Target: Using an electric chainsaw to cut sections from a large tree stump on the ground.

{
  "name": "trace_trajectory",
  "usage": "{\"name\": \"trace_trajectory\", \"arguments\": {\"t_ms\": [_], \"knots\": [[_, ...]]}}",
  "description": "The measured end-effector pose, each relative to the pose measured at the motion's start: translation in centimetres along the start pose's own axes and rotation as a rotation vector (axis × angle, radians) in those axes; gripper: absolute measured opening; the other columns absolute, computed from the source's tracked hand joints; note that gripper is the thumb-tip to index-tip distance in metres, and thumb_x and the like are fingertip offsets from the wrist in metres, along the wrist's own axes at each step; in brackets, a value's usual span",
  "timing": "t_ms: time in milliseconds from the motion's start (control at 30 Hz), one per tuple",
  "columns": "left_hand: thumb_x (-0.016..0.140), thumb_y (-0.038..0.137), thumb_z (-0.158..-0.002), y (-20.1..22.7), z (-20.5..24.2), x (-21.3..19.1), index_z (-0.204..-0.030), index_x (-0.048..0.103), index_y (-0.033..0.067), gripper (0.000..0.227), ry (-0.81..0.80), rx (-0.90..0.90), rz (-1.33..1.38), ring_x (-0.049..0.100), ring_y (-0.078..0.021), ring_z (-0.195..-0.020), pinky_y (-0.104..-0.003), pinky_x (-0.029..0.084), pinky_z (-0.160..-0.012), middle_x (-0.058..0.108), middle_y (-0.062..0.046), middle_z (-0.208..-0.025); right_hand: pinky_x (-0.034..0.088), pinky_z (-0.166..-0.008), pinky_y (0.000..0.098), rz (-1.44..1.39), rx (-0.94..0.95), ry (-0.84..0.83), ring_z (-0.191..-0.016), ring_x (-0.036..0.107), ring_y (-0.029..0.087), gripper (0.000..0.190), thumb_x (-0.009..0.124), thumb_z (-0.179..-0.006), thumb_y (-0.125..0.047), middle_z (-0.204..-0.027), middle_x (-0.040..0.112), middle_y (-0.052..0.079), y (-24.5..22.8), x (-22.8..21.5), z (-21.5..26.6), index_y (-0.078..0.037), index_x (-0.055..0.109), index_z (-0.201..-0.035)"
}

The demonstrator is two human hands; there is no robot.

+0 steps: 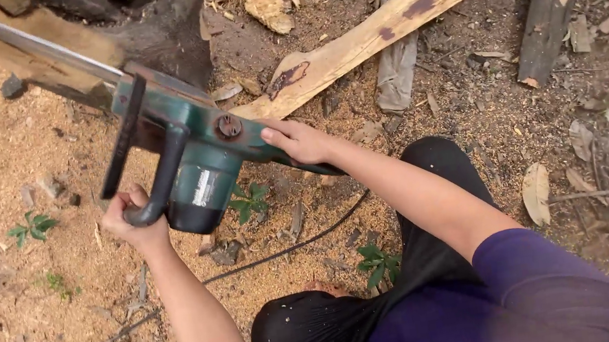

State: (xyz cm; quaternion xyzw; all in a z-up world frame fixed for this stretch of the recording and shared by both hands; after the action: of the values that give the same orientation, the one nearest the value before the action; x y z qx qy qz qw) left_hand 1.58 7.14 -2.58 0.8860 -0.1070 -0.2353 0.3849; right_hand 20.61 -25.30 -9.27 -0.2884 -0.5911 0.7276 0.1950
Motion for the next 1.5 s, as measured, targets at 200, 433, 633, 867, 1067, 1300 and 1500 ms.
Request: {"name": "trace_trajectory", "arguments": {"t_ms": [200, 433, 633, 867, 1067, 1300, 1500], "knots": [[0.074, 0.002, -0.104, -2.1, 4.0, 1.6, -0.075, 0.053, 0.0008, 0.036, 0.001, -0.025, 0.074, 0.049, -0.0228, -0.061, -0.030, 0.043, -0.072, 0.045, -0.015, -0.060, 0.062, -0.055, 0.0279, -0.008, 0.043, -0.079, -0.057, 0.073, 0.023, 0.065, 0.036, -0.106, -0.053, -0.094, 0.068, 0.025, 1.0, 0.1, 2.4, -0.013, 0.039, -0.157], [0.081, 0.017, -0.098, -4.5, 7.4, 3.4, -0.069, 0.057, 0.0097, 0.038, -0.063, -0.083, 0.112, 0.049, -0.0163, -0.062, -0.028, 0.040, -0.070, 0.054, -0.006, -0.058, 0.060, -0.076, 0.0405, 0.043, 0.117, -0.076, -0.078, 0.073, 0.034, 0.064, 0.037, -0.106, -0.054, -0.146, 0.051, 0.033, 0.7, -0.2, 4.4, -0.016, 0.042, -0.156], [0.078, 0.002, -0.086, -7.1, 8.9, 2.9, -0.079, 0.059, 0.0063, 0.021, -0.017, -0.194, 0.263, 0.059, -0.0134, -0.082, -0.029, 0.042, -0.080, 0.065, -0.006, -0.074, 0.044, -0.110, 0.0529, 0.125, 0.070, -0.089, -0.120, 0.063, 0.038, 0.064, 0.036, -0.108, -0.052, -0.142, 0.058, 0.026, 3.2, 0.3, 4.9, -0.013, 0.045, -0.157], [0.075, 0.010, -0.086, -4.6, 8.5, 5.0, -0.054, 0.060, 0.0133, 0.035, -0.104, -0.347, 0.084, 0.049, -0.0113, -0.050, -0.024, 0.040, -0.053, 0.053, -0.002, -0.045, 0.061, -0.082, 0.0490, 0.112, 0.122, -0.110, -0.077, 0.076, 0.036, 0.056, 0.029, -0.109, -0.041, -0.118, 0.067, 0.029, 1.3, 0.7, 6.8, -0.021, 0.045, -0.159], [0.076, 0.019, -0.087, -2.2, 9.4, 4.3, -0.055, 0.059, 0.0151, 0.037, -0.144, -0.361, -0.014, 0.050, -0.0147, -0.047, -0.024, 0.038, -0.049, 0.051, -0.005, -0.045, 0.063, -0.058, 0.0513, -0.017, 0.208, -0.049, -0.062, 0.072, 0.042, 0.058, 0.033, -0.110, -0.043, -0.079, 0.064, 0.032, 4.8, 0.4, 7.5, -0.010, 0.049, -0.154], [0.075, 0.024, -0.087, -1.0, 10.4, 4.7, -0.055, 0.057, 0.0164, 0.038, -0.134, -0.395, 0.063, 0.052, -0.0205, -0.048, -0.026, 0.040, -0.051, 0.052, -0.006, -0.045, 0.057, -0.050, 0.0498, 0.038, 0.262, -0.069, -0.058, 0.070, 0.040, 0.063, 0.032, -0.113, -0.054, -0.063, 0.066, 0.030, 4.3, 0.6, 8.7, 0.002, 0.062, -0.115], [0.067, 0.014, -0.089, 0.3, 10.2, 4.2, -0.056, 0.050, 0.0114, 0.038, -0.152, -0.378, 0.150, 0.045, -0.0283, -0.045, -0.028, 0.037, -0.050, 0.046, -0.012, -0.044, 0.056, -0.053, 0.0499, 0.090, 0.244, -0.020, -0.060, 0.069, 0.041, 0.060, 0.029, -0.116, -0.047, -0.064, 0.066, 0.031, 5.1, 0.4, 9.1, 0.002, 0.063, -0.110]]}}
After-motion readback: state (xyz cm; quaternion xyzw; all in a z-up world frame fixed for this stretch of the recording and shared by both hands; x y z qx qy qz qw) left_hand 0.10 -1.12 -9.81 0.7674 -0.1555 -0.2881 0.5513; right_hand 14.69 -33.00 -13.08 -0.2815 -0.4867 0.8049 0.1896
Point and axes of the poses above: each hand's wrist, its own z-axis away from the middle knuckle, its own x-axis out of the palm, y = z × x, the point moved 9 cm from there along -z, towards the middle knuckle
